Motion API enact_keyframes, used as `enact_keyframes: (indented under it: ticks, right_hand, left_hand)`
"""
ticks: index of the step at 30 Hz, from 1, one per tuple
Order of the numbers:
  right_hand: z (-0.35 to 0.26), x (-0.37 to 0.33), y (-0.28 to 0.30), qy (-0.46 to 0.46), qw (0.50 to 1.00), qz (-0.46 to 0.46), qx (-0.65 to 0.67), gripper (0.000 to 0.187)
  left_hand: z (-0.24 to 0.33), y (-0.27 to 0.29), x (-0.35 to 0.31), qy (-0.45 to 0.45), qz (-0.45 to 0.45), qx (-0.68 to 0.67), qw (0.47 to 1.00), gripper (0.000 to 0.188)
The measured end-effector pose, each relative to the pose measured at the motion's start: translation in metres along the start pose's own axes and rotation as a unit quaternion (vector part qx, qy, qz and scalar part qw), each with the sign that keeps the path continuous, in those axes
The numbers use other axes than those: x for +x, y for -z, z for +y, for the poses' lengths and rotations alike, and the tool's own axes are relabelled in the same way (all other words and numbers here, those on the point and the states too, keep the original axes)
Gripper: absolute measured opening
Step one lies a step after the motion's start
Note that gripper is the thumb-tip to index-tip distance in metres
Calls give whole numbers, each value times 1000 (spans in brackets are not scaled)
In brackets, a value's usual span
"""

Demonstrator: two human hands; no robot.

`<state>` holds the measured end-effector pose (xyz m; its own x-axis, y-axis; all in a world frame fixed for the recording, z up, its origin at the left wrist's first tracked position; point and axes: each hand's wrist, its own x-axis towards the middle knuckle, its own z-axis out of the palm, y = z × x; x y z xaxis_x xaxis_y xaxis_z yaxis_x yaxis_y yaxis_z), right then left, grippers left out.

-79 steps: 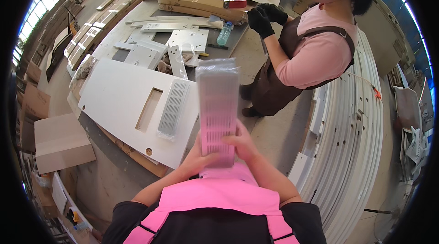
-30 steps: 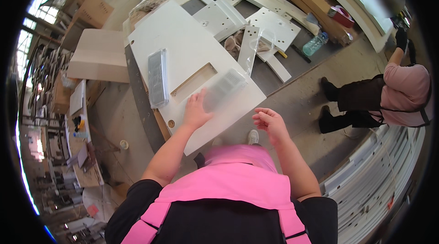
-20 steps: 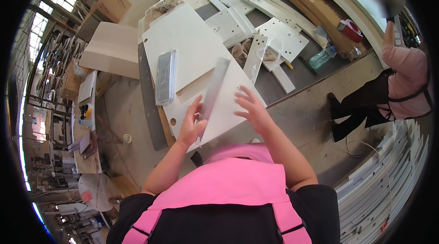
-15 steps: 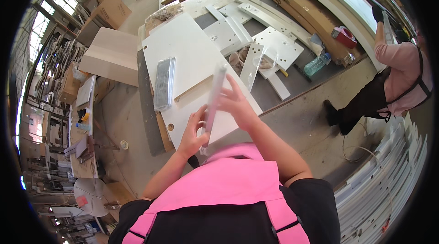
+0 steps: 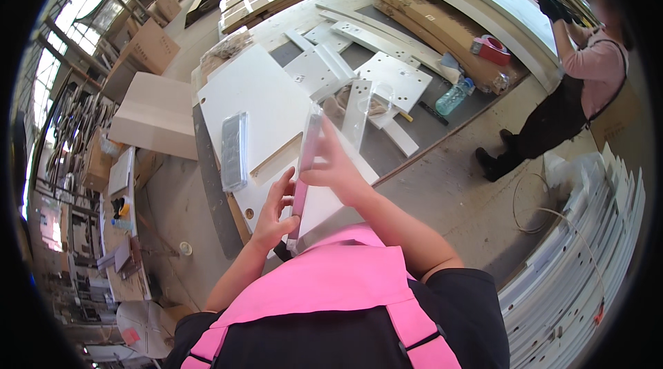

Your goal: The person walks through a workshop carrying a plastic bag of vent grilles, then unpacks them and places them into slots on white cabinet panels. The person handles each grille individually, aligning and inserting it into the panel. A coworker is visible nearby working on similar panels.

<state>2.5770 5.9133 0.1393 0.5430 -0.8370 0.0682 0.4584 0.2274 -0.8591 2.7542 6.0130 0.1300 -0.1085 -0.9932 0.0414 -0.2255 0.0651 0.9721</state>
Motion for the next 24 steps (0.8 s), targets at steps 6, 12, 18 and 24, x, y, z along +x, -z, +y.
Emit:
enact_keyframes:
  ticks: [6, 12, 18, 24]
  right_hand:
    - [1, 2, 3, 14, 999, 51, 3, 109]
    - [-14, -4, 7, 145, 971, 7, -191, 112]
    - [-21, -17, 1, 157, 887, 17, -435, 104]
    - [-20, -45, 12, 158, 748, 48, -642, 86]
  left_hand:
    - [2, -17, 1, 32, 31, -9, 999, 82]
    - [32, -8, 15, -90, 58, 187, 976, 77]
    - [68, -1, 37, -61, 80, -98, 990, 61]
    - [36, -21, 38, 44, 133, -165, 976, 30]
